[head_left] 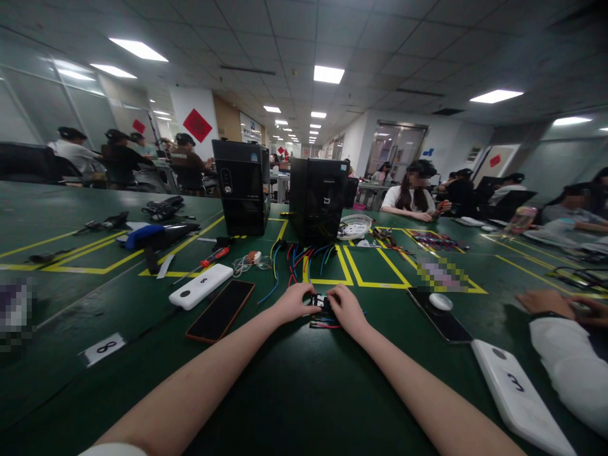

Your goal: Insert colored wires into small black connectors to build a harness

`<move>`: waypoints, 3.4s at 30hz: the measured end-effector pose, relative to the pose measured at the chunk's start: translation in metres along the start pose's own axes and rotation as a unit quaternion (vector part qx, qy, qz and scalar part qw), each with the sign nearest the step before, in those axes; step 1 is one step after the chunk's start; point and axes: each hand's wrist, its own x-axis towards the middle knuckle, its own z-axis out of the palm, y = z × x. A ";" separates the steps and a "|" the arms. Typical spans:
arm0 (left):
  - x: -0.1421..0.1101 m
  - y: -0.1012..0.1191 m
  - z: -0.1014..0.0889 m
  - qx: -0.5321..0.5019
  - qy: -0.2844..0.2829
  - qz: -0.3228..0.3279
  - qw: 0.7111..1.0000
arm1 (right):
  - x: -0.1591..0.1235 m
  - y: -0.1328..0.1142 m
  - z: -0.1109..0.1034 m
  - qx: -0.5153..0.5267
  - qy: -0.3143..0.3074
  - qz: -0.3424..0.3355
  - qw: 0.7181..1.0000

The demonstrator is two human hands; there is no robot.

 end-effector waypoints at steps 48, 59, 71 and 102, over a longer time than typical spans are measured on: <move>-0.004 -0.001 -0.012 0.012 -0.048 0.053 0.997 | -0.016 -0.035 -0.019 -0.079 -0.170 -0.101 0.977; 0.014 -0.009 -0.006 0.112 0.104 -0.096 0.984 | -0.009 -0.020 -0.028 -0.151 -0.129 -0.050 0.979; 0.059 -0.003 0.001 0.177 0.049 -0.137 0.973 | 0.006 0.042 -0.050 -0.270 -0.041 0.090 0.958; -0.007 0.051 -0.010 -0.051 0.062 -0.025 0.996 | -0.002 -0.003 -0.021 -0.139 -0.061 0.072 0.986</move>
